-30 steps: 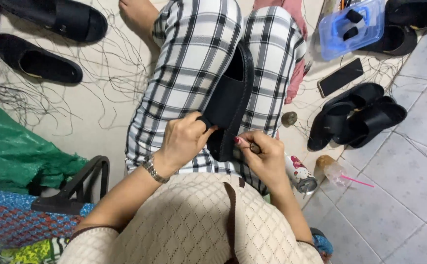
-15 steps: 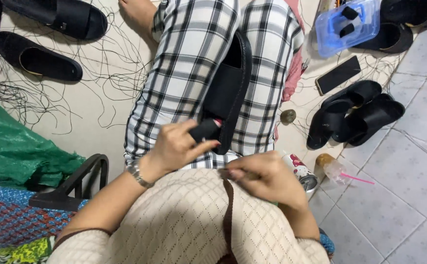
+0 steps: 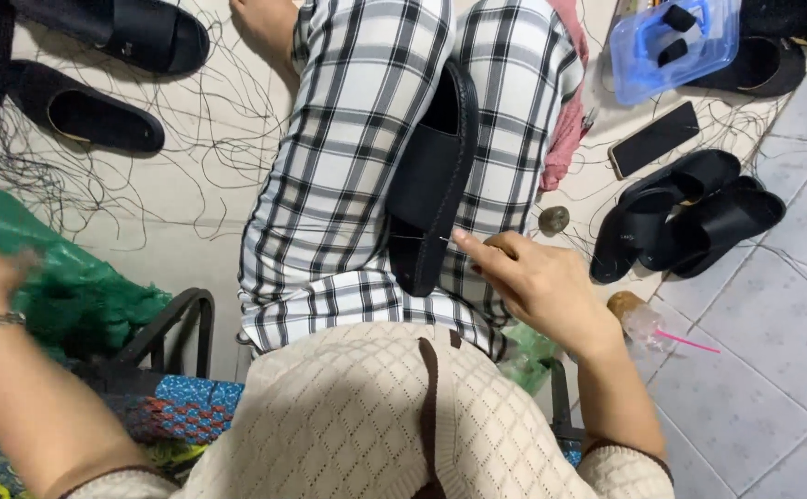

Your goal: Hand-sewing the strap of a black slide sandal to its sole using a needle and thread.

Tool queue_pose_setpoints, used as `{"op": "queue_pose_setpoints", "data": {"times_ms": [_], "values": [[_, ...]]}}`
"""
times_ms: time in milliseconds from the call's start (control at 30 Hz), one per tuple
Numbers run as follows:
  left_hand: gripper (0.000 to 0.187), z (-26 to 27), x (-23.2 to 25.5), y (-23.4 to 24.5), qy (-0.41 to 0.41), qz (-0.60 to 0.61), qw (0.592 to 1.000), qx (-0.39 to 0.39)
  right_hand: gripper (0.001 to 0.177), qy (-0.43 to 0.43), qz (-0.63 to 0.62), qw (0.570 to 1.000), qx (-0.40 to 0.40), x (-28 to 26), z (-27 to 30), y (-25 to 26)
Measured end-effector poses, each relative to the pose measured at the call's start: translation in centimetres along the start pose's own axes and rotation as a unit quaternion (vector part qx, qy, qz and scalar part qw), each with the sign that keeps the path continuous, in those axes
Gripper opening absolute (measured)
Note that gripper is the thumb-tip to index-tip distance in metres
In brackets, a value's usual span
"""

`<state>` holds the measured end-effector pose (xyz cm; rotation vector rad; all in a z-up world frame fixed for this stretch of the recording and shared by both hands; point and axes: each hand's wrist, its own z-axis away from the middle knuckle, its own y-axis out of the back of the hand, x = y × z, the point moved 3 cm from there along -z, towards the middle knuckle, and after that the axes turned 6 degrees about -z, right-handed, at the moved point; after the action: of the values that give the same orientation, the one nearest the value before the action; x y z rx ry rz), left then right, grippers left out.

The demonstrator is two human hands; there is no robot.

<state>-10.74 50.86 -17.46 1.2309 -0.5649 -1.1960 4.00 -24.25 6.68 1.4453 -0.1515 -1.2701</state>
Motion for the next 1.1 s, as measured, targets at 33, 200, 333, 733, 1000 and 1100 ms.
{"op": "queue_pose_setpoints", "data": {"times_ms": [33, 200, 333, 733, 1000, 1100], "values": [[0.055, 0.2, -2.5, -2.6, 0.051, -0.09, 0.967, -0.233, 0.056, 0.0, 0.032, 0.999, -0.007, 0.0, -0.2, -0.2], [0.062, 4.2, 24.8, 22.7, -0.137, 0.015, 0.988, 0.071, 0.057, 0.004, 0.037, 0.999, -0.006, -0.2, -0.9, -0.2], [0.069, 8.8, 40.4, 31.8, -0.229, 0.119, 0.951, -0.168, 0.056, -0.002, 0.055, 0.998, -0.012, -1.3, -1.4, 0.3], [0.121, 12.6, 48.1, 26.4, -0.528, 0.213, 0.805, 0.168, 0.068, -0.056, 0.236, 0.963, -0.117, -4.6, -3.1, 0.2], [0.128, 12.1, 48.1, 26.3, -0.534, 0.166, 0.801, 0.214, 0.049, -0.036, 0.063, 0.995, -0.067, -3.3, -3.8, 0.4], [0.127, 12.1, 48.1, 26.2, -0.534, 0.191, 0.79, 0.233, 0.042, -0.04, -0.005, 0.998, -0.049, -3.2, -4.0, 0.8]]}}
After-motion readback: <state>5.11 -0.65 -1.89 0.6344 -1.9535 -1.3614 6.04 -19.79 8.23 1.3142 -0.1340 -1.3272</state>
